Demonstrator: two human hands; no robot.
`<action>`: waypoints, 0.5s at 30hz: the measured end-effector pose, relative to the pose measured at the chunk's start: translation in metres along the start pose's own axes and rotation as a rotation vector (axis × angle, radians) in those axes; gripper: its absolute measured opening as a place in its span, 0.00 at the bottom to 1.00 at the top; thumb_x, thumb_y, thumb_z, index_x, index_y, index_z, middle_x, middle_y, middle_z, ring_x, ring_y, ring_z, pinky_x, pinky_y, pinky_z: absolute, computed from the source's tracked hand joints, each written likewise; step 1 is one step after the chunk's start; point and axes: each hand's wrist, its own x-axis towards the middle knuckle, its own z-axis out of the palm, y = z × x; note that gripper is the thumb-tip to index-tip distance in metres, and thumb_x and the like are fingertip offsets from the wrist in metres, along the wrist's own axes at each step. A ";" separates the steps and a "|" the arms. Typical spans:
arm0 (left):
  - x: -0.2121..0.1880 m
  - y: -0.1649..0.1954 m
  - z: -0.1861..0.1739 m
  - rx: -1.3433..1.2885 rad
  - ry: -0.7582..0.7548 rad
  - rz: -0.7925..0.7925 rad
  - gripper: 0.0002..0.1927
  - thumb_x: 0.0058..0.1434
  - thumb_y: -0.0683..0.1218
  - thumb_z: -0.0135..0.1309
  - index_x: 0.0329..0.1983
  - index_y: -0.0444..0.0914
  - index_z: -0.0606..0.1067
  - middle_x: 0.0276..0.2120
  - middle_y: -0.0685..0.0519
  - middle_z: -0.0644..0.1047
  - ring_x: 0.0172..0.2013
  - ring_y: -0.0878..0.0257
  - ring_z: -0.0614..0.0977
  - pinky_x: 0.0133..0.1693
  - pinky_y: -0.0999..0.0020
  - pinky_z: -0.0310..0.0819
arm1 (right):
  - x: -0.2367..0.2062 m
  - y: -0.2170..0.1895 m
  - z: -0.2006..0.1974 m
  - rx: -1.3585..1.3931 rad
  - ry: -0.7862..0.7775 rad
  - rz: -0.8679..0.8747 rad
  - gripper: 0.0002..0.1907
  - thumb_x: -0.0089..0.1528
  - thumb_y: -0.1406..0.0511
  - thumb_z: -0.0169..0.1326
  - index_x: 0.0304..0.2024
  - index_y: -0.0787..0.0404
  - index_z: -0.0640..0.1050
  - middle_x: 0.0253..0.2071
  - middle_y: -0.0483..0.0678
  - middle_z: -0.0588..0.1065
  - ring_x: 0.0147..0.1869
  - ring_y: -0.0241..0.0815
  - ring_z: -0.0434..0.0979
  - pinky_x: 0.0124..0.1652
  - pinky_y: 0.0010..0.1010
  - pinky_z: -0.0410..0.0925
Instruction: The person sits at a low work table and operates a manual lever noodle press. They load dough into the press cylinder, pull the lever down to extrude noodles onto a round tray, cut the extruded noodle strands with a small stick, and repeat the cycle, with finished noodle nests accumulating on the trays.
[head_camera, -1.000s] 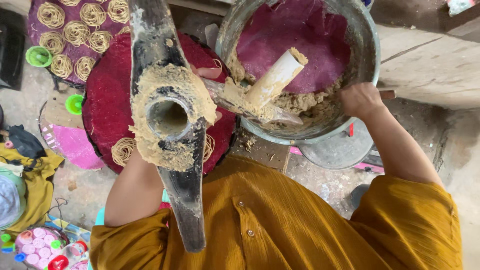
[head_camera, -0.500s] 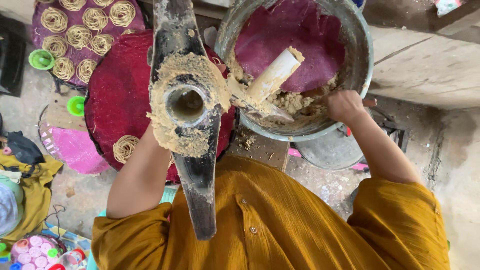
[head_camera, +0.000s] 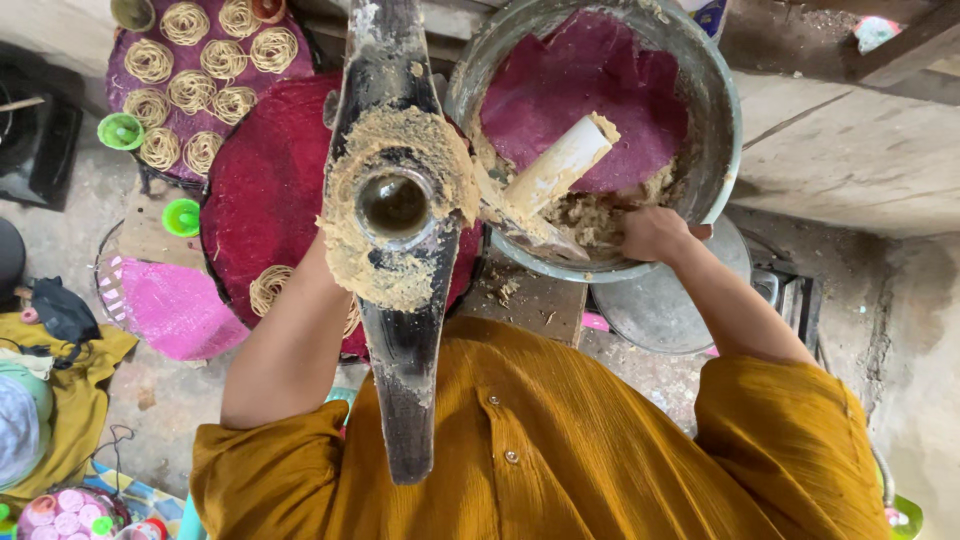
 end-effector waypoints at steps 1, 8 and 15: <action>-0.002 0.001 0.000 -0.004 -0.001 0.000 0.19 0.63 0.39 0.64 0.57 0.37 0.76 0.49 0.52 0.80 0.47 0.63 0.81 0.52 0.63 0.79 | -0.001 -0.003 0.001 0.029 0.013 0.004 0.19 0.61 0.53 0.53 0.47 0.56 0.84 0.48 0.55 0.80 0.55 0.54 0.79 0.54 0.45 0.71; -0.016 0.005 -0.006 -0.010 0.004 0.003 0.19 0.63 0.40 0.64 0.57 0.35 0.77 0.47 0.51 0.81 0.45 0.62 0.82 0.50 0.64 0.80 | -0.010 -0.007 0.003 0.058 0.076 -0.021 0.17 0.59 0.58 0.53 0.49 0.49 0.85 0.46 0.52 0.82 0.53 0.52 0.81 0.54 0.44 0.71; -0.034 0.015 -0.004 0.058 -0.016 -0.005 0.19 0.63 0.40 0.64 0.56 0.34 0.77 0.46 0.50 0.81 0.43 0.62 0.83 0.48 0.65 0.81 | -0.037 0.000 -0.001 0.158 0.247 -0.144 0.18 0.61 0.54 0.53 0.53 0.44 0.83 0.48 0.47 0.82 0.50 0.52 0.81 0.52 0.43 0.71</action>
